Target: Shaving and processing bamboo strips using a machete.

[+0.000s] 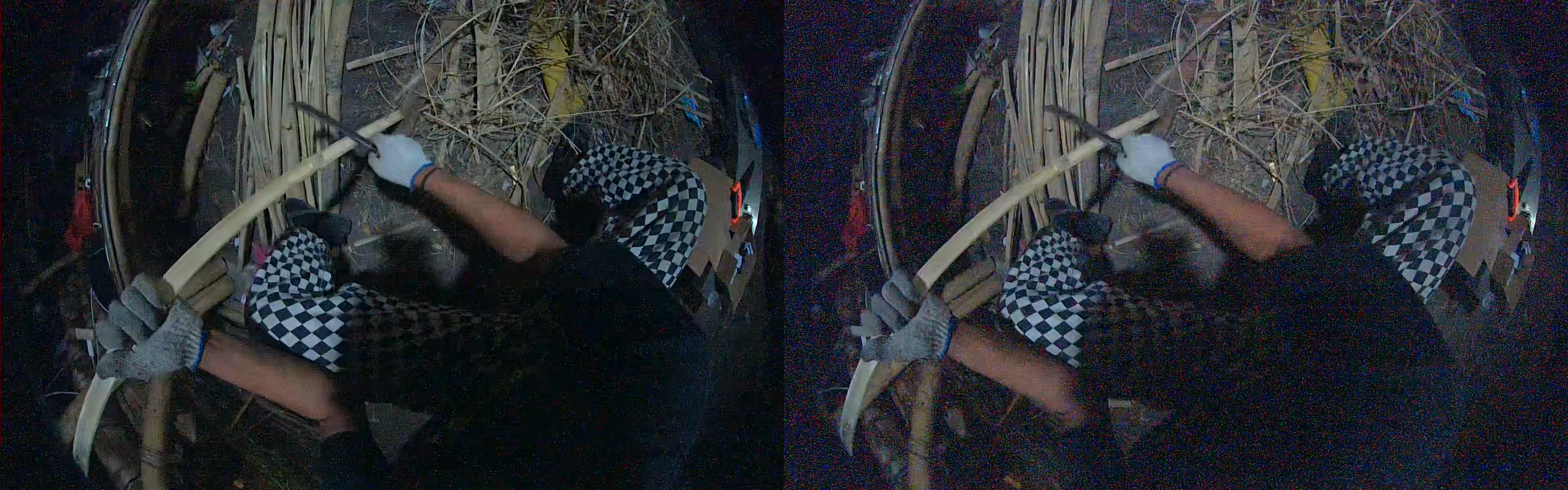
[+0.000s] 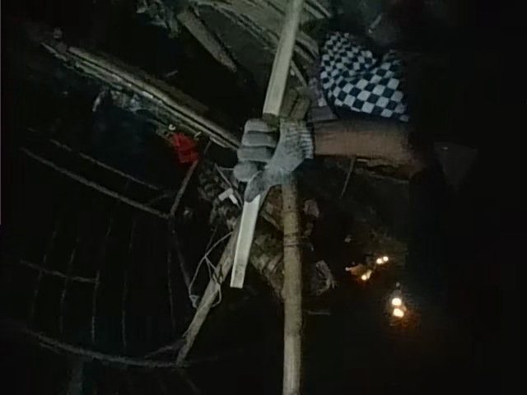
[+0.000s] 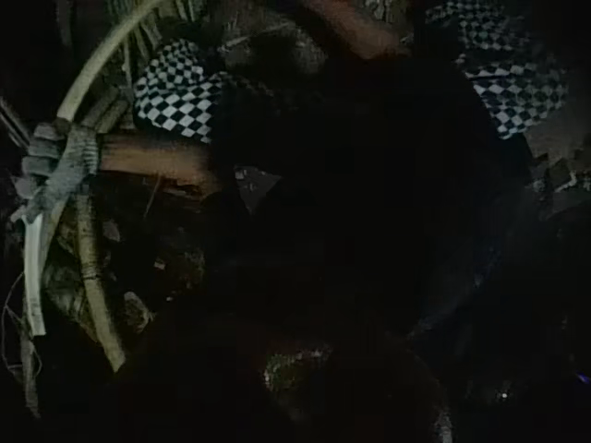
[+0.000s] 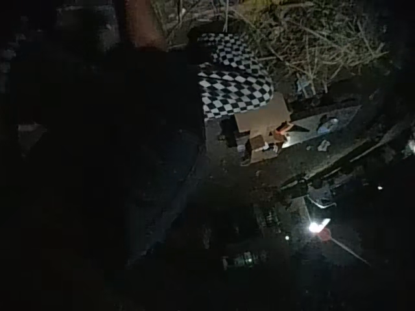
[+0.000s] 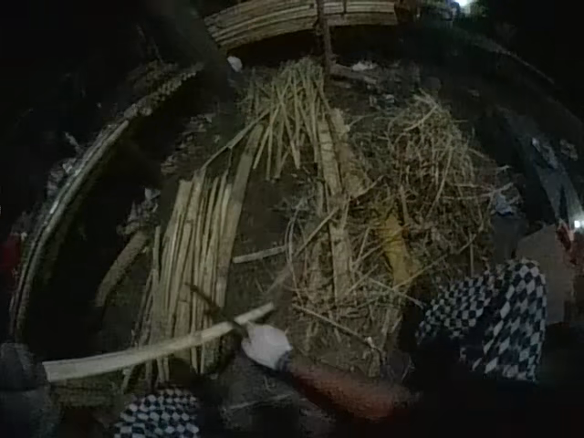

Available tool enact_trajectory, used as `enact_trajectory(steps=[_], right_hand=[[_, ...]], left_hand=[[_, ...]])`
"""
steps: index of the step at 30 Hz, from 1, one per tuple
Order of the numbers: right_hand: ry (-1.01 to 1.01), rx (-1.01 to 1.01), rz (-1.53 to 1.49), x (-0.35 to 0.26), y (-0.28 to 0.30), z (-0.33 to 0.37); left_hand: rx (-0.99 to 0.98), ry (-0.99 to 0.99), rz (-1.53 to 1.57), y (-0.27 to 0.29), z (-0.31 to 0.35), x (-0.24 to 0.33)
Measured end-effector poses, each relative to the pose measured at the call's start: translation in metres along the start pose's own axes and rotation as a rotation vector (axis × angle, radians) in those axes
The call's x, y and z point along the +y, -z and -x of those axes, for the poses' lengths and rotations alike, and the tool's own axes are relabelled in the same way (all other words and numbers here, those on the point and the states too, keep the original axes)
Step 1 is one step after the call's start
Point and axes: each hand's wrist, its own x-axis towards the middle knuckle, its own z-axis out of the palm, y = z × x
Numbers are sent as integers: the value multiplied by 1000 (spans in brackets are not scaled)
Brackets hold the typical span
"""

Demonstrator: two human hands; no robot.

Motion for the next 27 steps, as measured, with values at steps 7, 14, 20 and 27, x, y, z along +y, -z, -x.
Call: enact_trajectory(steps=[7, 14, 20, 27], right_hand=[[-619, -100, 90, 161, 0, 33], [-498, -86, -74, 160, 1, 16], [-485, -7, -114, 96, 28, 24], [-6, 291, -168, -5, 93, 44]], left_hand=[[56, 12, 116, 1, 10, -35], [228, -105, 7, -15, 12, -25], [257, -62, -104, -35, 7, -13], [103, -38, 130, -27, 2, -16]])
